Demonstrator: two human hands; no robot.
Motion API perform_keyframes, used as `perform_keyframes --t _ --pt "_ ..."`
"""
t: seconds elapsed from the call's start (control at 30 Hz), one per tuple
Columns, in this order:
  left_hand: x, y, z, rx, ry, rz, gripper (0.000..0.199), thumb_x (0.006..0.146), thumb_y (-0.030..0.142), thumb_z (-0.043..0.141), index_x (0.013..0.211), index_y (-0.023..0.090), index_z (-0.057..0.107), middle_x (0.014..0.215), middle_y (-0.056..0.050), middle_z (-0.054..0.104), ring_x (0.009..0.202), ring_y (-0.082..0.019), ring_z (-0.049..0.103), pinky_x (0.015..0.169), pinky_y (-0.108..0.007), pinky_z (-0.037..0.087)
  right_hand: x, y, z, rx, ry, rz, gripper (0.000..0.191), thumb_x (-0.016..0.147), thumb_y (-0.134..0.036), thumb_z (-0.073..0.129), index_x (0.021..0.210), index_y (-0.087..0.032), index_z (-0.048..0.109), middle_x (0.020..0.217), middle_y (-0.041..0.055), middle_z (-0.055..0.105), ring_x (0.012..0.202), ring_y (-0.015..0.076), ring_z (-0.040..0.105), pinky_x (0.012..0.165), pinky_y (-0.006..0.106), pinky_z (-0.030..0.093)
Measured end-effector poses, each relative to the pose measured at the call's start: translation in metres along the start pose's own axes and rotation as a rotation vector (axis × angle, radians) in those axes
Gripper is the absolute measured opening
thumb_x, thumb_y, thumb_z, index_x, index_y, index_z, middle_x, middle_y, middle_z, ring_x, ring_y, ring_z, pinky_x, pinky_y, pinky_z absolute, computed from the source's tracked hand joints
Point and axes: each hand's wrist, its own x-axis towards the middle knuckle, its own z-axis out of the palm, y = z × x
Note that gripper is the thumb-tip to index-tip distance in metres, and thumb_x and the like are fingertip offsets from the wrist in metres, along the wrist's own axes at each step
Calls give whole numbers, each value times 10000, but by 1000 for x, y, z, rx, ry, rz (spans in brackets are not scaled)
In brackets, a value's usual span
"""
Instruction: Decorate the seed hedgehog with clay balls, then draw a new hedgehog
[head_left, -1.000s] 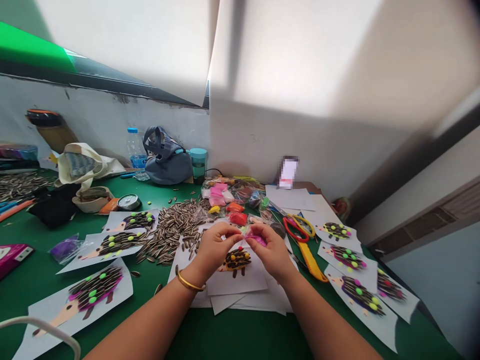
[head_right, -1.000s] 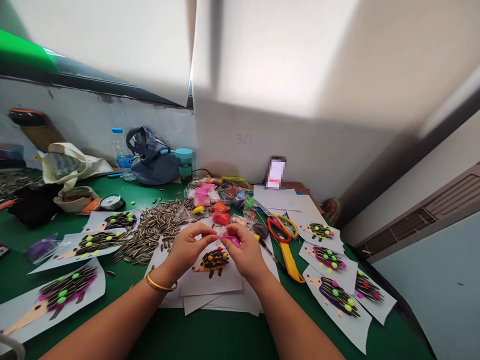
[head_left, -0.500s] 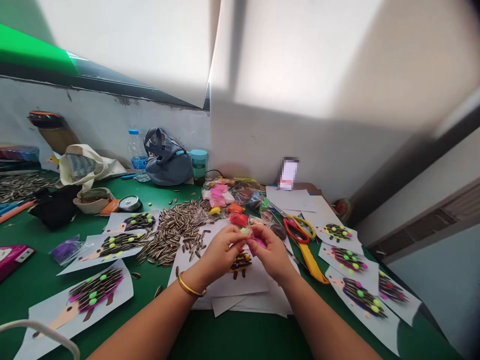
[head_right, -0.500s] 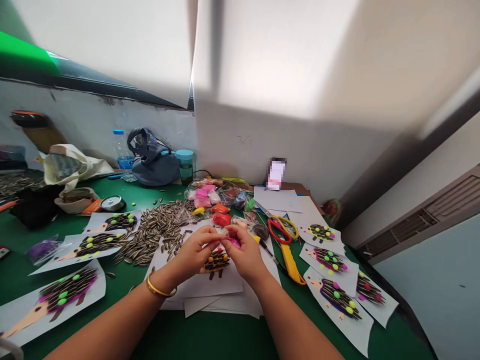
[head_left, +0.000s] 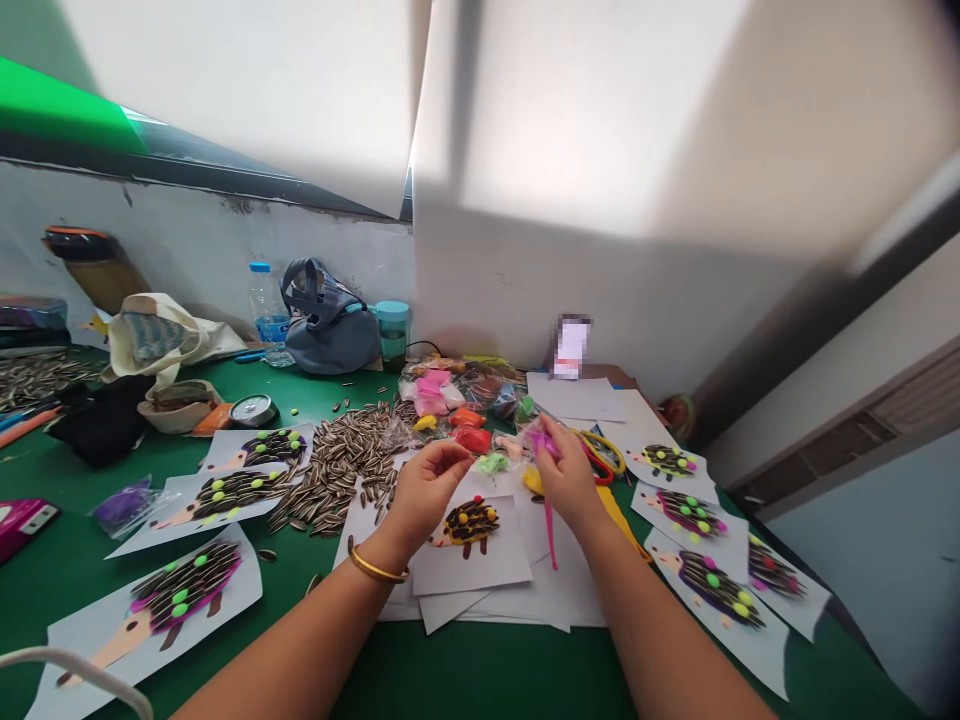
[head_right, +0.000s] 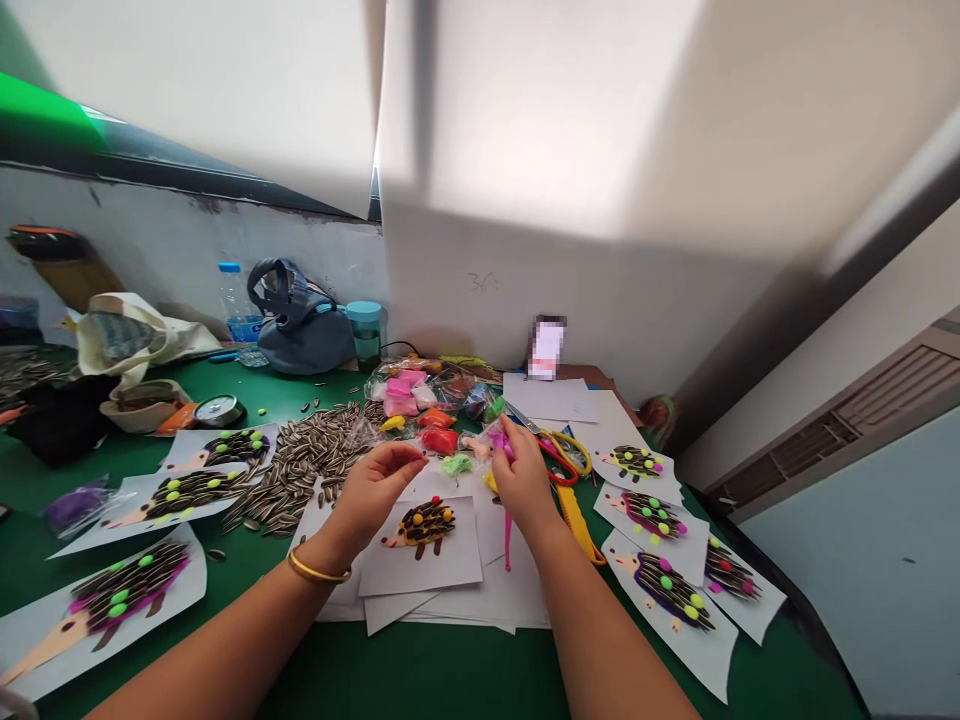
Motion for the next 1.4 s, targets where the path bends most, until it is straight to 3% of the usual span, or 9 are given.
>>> perform_keyframes --t 0.1,0.23,0.33,0.5,0.73,0.93,1.1,1.23,1.4 --pt "1 2 -1 -95 -29 -98 249 777 386 674 892 165 673 815 -48 712 780 -173 646 752 -308 509 4 12 7 -137 -87 -102 517 902 -219 415 1418 -194 431 1321 119 560 1201 239 516 1036 440 409" --pt "2 -1 -6 -56 -13 -83 300 778 452 664 728 156 657 638 -7 635 636 -135 581 641 -268 485 4 19 16 -352 -103 -188 467 898 -169 403 1349 -207 521 1335 116 562 1236 261 485 1039 485 375" --pt "3 -1 -5 -110 14 -62 267 701 401 751 780 158 671 738 -14 665 706 -138 600 676 -264 488 2 17 15 -421 -71 -182 450 906 -190 412 1340 -219 529 1374 112 530 1270 277 453 1035 507 358" --pt "-2 11 1 -230 -51 -148 319 713 376 747 939 161 677 868 -57 711 816 -175 642 769 -321 503 -9 -11 10 -406 -80 -262 433 931 -216 411 1353 -223 505 1411 93 498 1337 275 384 1095 538 261" --pt "-6 15 1 -222 -140 -95 269 696 358 770 736 152 603 717 16 593 684 -109 543 683 -254 468 -34 -59 15 -274 -179 -492 497 929 -211 430 1421 -270 402 1481 33 420 1408 242 285 1168 530 136" --pt "-6 18 2 -251 -192 -110 251 763 351 714 923 163 671 932 -57 653 878 -171 582 820 -309 477 -36 -60 13 -225 -153 -472 544 925 -202 425 1458 -268 340 1474 37 429 1408 248 290 1166 532 174" --pt "-8 17 -1 -232 -183 -136 277 814 435 647 776 161 632 706 -2 545 675 -114 488 647 -238 443 -35 -60 9 -189 -118 -451 516 917 -200 437 1425 -283 398 1452 35 454 1397 259 310 1163 538 194" --pt "-8 15 -2 -354 -252 -186 284 725 384 752 769 163 581 751 13 534 691 -99 485 666 -225 432 -36 -63 8 -157 -114 -455 482 912 -198 453 1386 -286 449 1435 31 472 1387 257 326 1162 537 205" --pt "-9 17 0 -265 -276 -191 301 805 457 652 777 158 632 749 -5 578 708 -117 510 685 -246 446 -38 -63 9 -137 -124 -454 452 905 -196 462 1346 -289 500 1422 35 485 1374 260 347 1151 540 232"
